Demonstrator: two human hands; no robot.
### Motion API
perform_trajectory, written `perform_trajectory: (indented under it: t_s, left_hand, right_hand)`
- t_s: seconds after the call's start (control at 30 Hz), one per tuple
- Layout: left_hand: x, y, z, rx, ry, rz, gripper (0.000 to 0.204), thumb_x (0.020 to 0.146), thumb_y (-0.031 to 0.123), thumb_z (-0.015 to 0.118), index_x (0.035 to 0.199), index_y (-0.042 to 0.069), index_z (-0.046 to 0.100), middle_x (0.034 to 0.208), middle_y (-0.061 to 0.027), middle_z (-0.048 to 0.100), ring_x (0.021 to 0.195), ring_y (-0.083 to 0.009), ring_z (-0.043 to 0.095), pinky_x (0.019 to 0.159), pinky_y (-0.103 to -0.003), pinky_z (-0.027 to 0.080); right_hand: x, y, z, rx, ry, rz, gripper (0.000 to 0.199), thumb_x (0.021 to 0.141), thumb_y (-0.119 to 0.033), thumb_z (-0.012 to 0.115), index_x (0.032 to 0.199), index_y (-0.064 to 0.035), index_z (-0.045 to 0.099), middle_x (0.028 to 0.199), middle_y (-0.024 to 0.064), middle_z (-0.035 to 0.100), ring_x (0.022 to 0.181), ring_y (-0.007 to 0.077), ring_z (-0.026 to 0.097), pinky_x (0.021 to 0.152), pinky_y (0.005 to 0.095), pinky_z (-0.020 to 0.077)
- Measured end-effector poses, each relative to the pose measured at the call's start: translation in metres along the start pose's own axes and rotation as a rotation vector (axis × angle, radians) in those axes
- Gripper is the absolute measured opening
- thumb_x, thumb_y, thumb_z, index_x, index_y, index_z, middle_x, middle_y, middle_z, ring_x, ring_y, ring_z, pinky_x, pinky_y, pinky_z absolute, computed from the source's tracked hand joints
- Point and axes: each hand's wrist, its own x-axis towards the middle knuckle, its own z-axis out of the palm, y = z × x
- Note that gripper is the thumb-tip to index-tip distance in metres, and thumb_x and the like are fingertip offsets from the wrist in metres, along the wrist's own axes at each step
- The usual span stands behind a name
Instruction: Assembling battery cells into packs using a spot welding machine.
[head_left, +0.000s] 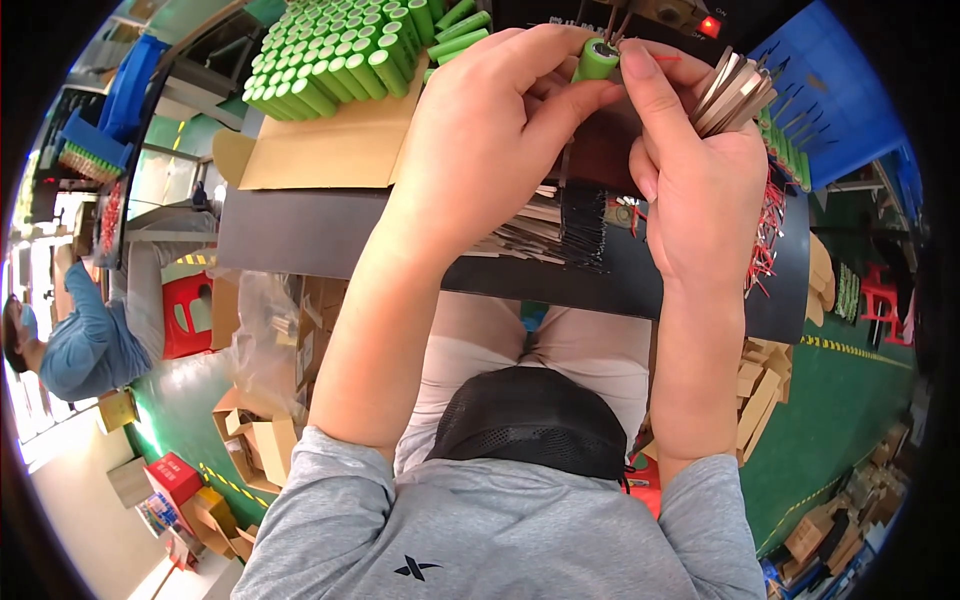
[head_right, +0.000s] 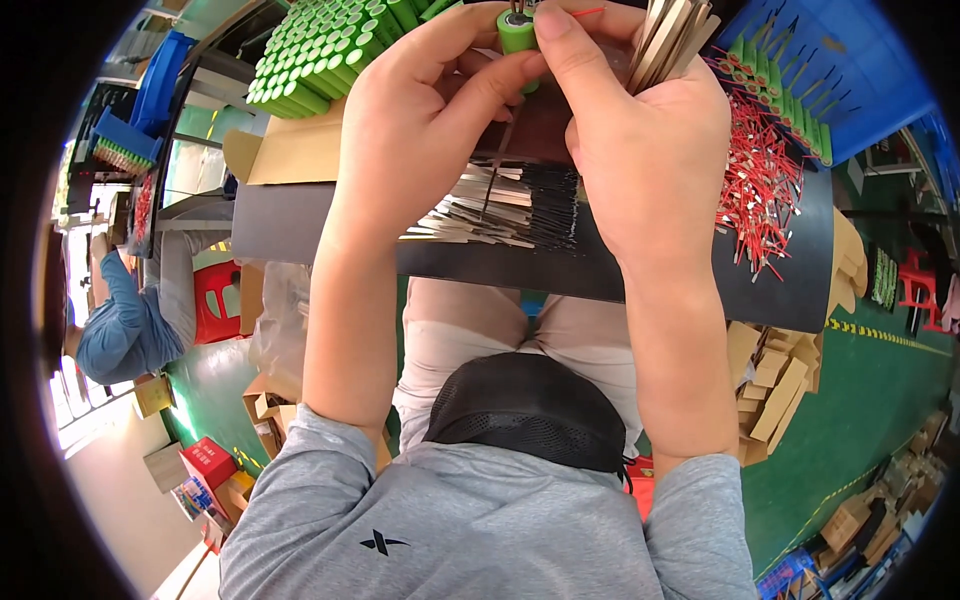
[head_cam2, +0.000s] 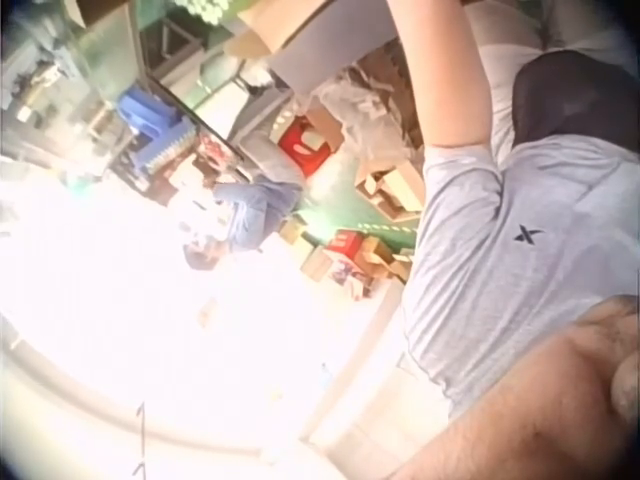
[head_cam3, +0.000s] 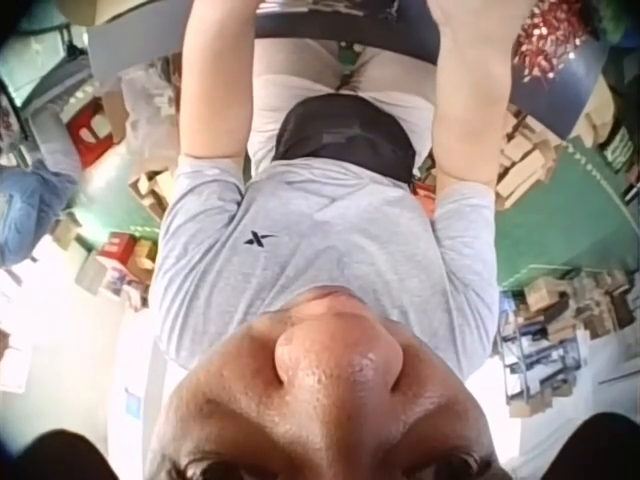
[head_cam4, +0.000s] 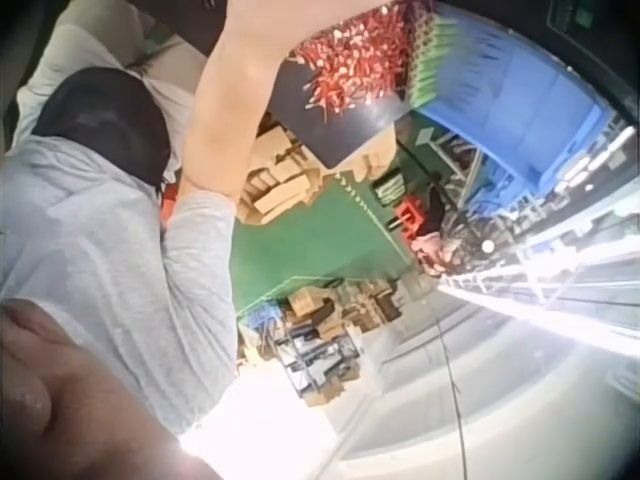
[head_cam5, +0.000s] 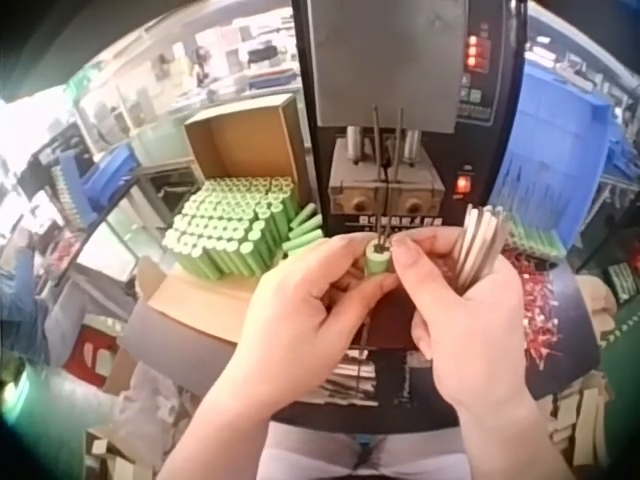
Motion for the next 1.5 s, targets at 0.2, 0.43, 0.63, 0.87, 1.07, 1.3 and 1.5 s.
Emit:
perform_trajectory:
  t_s: [0.2,0.43,0.63,0.87,1.07,1.3,1.5]
  left_hand:
    - [0.001,-0.001,0.000,-0.006,-0.002,0.007,0.029,0.088,0.013,0.079,0.112,0.000,0.071,0.079,-0.0128,0.063,0.069,-0.0265,0.063,0.065,-0.035,0.052]
    - [0.001,-0.002,-0.001,0.063,-0.017,0.051,0.029,0.087,0.014,0.079,0.111,0.000,0.071,0.079,-0.0128,0.063,0.069,-0.0273,0.063,0.066,-0.036,0.052]
    - [0.000,0.000,0.000,0.033,-0.007,0.012,0.029,0.087,0.015,0.079,0.111,0.000,0.071,0.080,-0.0131,0.064,0.070,-0.0273,0.064,0.066,-0.037,0.052]
    - [-0.001,0.001,0.001,0.012,0.006,0.000,0.030,0.087,0.014,0.079,0.113,0.000,0.071,0.081,-0.0132,0.064,0.070,-0.0268,0.064,0.066,-0.036,0.052]
    - [-0.002,0.001,-0.001,0.046,-0.034,-0.008,0.030,0.088,0.013,0.079,0.113,-0.001,0.071,0.082,-0.0129,0.065,0.070,-0.0258,0.064,0.066,-0.035,0.053]
    - [-0.004,0.000,0.000,-0.011,-0.047,-0.091,0.027,0.092,0.010,0.076,0.116,-0.001,0.071,0.087,-0.0069,0.069,0.075,-0.0156,0.065,0.069,-0.028,0.054]
    - [-0.006,0.005,-0.006,-0.053,-0.136,-0.178,0.025,0.096,0.006,0.073,0.120,-0.001,0.071,0.089,-0.0020,0.072,0.079,-0.0076,0.065,0.072,-0.023,0.055]
  right_hand:
    - [0.000,-0.003,0.003,-0.011,0.021,-0.002,0.022,0.098,-0.014,0.076,0.112,0.0025,0.074,0.084,-0.0018,0.068,0.052,-0.0011,0.038,0.045,0.0186,0.0256]
    - [0.002,-0.001,-0.003,0.017,-0.021,0.005,0.024,0.097,-0.013,0.076,0.113,0.0041,0.073,0.083,-0.0026,0.067,0.052,-0.0014,0.035,0.045,0.0194,0.0250]
    - [0.002,0.000,-0.003,0.026,-0.042,-0.021,0.024,0.097,-0.014,0.076,0.113,0.0040,0.074,0.077,-0.0052,0.062,0.052,-0.0019,0.033,0.045,0.0199,0.0243]
    - [0.002,-0.001,-0.005,0.017,-0.043,0.001,0.023,0.097,-0.014,0.076,0.112,0.0037,0.074,0.076,-0.0043,0.063,0.051,-0.0010,0.034,0.045,0.0200,0.0248]
    - [0.000,0.000,-0.006,0.015,-0.020,0.021,0.024,0.097,-0.015,0.077,0.111,0.0044,0.074,0.081,-0.0014,0.067,0.052,0.0001,0.038,0.045,0.0197,0.0259]
    - [0.000,-0.004,-0.001,0.006,-0.004,0.020,0.024,0.098,-0.016,0.076,0.111,0.0043,0.073,0.089,0.0017,0.070,0.052,0.0001,0.041,0.045,0.0189,0.0283]
    - [-0.003,-0.006,-0.009,0.004,-0.060,0.048,0.023,0.098,-0.022,0.076,0.107,-0.0008,0.076,0.077,-0.0002,0.071,0.049,0.0015,0.045,0.043,0.0199,0.0315]
